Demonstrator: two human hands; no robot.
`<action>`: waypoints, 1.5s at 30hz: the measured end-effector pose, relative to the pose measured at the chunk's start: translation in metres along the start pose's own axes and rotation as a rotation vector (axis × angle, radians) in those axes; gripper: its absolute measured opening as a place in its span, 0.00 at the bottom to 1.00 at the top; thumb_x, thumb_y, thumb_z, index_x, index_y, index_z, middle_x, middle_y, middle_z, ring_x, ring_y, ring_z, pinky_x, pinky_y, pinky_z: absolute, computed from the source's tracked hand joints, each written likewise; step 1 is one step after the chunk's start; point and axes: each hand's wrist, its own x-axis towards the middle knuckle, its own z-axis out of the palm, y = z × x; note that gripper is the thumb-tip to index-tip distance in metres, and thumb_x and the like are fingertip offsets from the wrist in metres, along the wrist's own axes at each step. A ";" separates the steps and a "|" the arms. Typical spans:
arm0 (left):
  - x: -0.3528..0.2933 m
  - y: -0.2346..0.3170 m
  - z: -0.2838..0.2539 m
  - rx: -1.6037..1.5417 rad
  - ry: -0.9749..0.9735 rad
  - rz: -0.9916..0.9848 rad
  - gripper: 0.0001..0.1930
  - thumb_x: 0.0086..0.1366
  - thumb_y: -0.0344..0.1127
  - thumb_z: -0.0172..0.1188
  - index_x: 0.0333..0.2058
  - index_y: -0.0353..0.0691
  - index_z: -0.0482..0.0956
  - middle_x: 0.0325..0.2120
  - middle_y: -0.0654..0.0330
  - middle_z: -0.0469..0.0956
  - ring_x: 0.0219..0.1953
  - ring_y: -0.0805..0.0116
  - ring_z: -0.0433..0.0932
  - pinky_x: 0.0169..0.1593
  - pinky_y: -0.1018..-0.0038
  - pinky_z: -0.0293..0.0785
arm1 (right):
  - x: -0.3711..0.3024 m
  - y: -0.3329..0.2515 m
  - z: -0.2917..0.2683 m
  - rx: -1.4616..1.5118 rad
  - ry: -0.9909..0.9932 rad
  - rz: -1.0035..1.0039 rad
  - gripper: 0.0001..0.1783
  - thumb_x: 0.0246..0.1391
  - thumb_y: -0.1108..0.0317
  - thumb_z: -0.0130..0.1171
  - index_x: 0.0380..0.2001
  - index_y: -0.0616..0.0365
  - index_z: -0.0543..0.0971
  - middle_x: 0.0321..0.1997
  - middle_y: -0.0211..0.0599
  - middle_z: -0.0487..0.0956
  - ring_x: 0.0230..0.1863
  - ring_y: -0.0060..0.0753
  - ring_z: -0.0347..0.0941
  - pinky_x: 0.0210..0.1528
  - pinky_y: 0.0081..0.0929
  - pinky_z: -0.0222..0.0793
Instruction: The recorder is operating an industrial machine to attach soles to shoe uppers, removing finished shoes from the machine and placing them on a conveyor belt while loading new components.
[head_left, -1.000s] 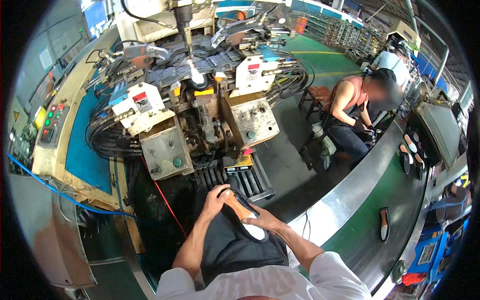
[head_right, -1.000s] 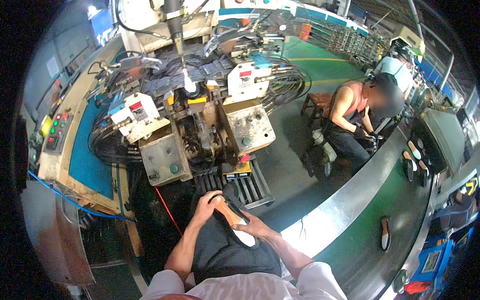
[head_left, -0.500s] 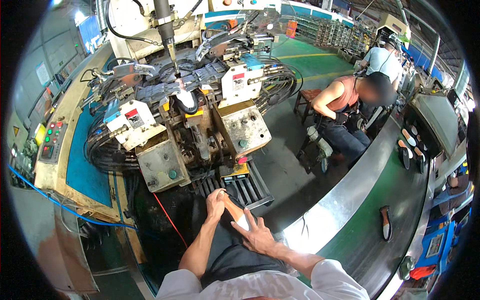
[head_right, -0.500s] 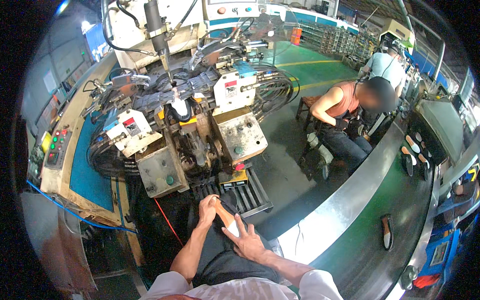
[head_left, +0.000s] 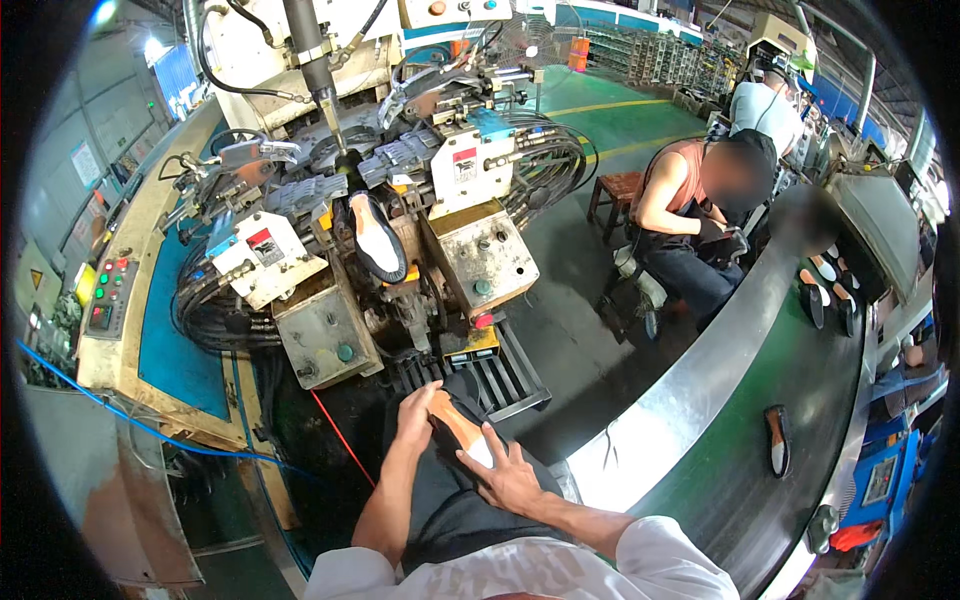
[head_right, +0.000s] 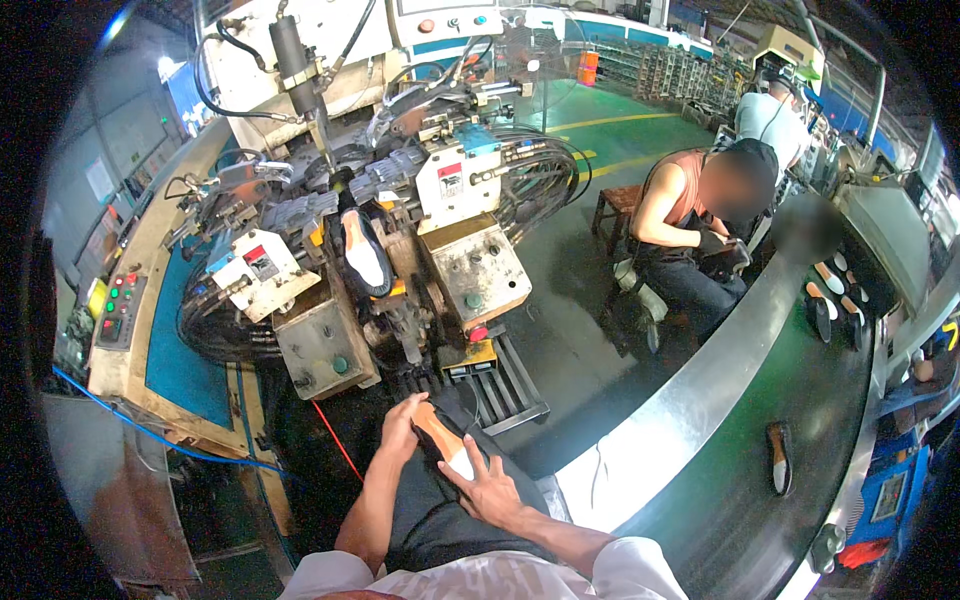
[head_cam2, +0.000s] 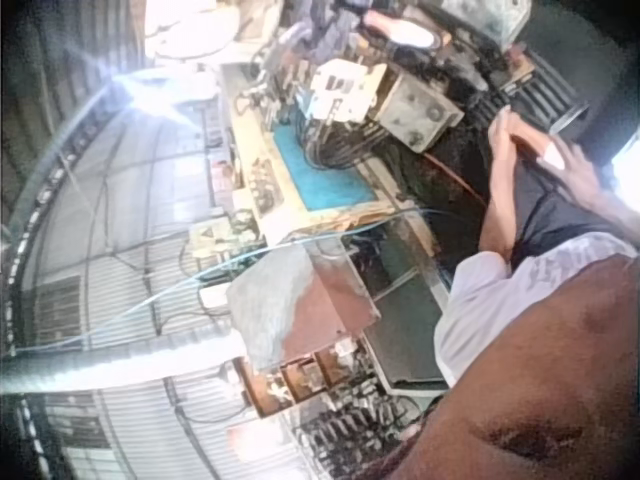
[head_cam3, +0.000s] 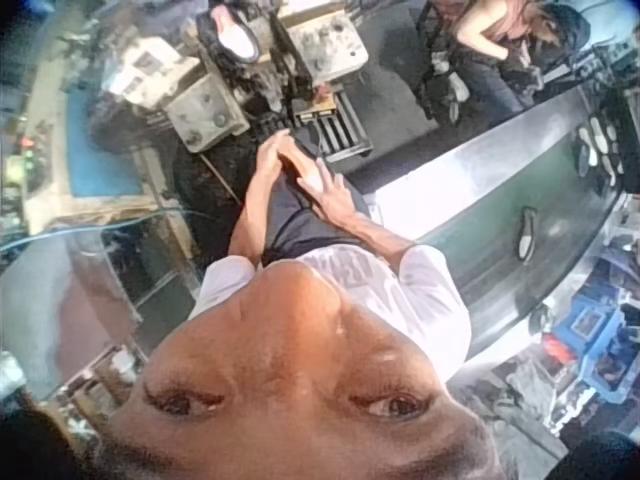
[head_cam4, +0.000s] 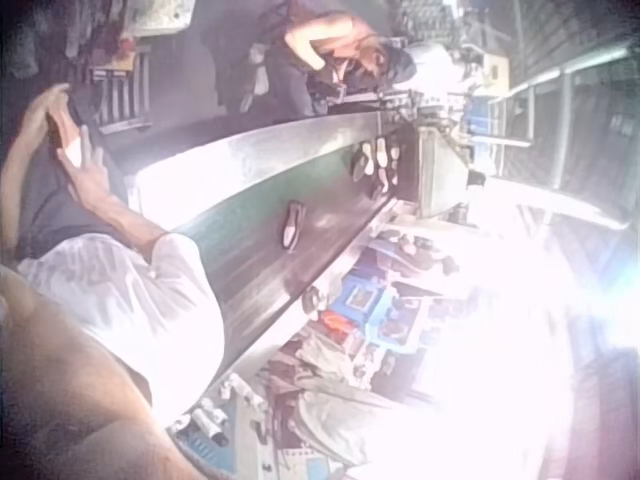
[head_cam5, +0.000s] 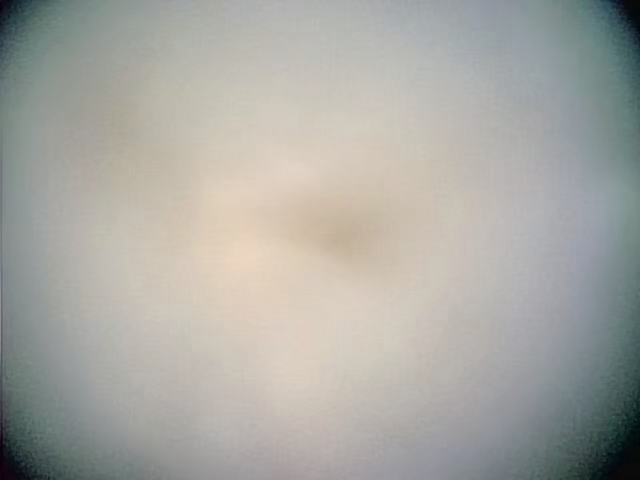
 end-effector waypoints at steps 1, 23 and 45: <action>-0.014 0.023 0.006 -0.174 -0.035 -0.191 0.16 0.80 0.38 0.63 0.57 0.35 0.86 0.46 0.58 0.86 0.50 0.61 0.85 0.58 0.64 0.79 | -0.003 0.000 0.000 0.007 -0.010 0.003 0.48 0.53 0.61 0.75 0.77 0.18 0.71 0.87 0.61 0.47 0.62 0.74 0.69 0.54 0.60 0.86; 0.213 0.261 0.019 -0.244 -0.214 -0.081 0.20 0.76 0.53 0.67 0.53 0.42 0.84 0.47 0.55 0.89 0.48 0.56 0.88 0.56 0.60 0.85 | 0.135 0.029 -0.155 0.084 0.441 0.047 0.41 0.51 0.67 0.78 0.71 0.37 0.81 0.84 0.72 0.52 0.72 0.75 0.67 0.72 0.57 0.70; -0.139 0.142 -0.111 -0.622 0.008 0.039 0.55 0.72 0.80 0.49 0.79 0.37 0.57 0.63 0.34 0.77 0.51 0.34 0.86 0.53 0.38 0.86 | 0.395 -0.014 -0.107 -0.049 0.514 -0.176 0.42 0.54 0.63 0.75 0.73 0.30 0.77 0.86 0.67 0.47 0.70 0.77 0.65 0.65 0.60 0.78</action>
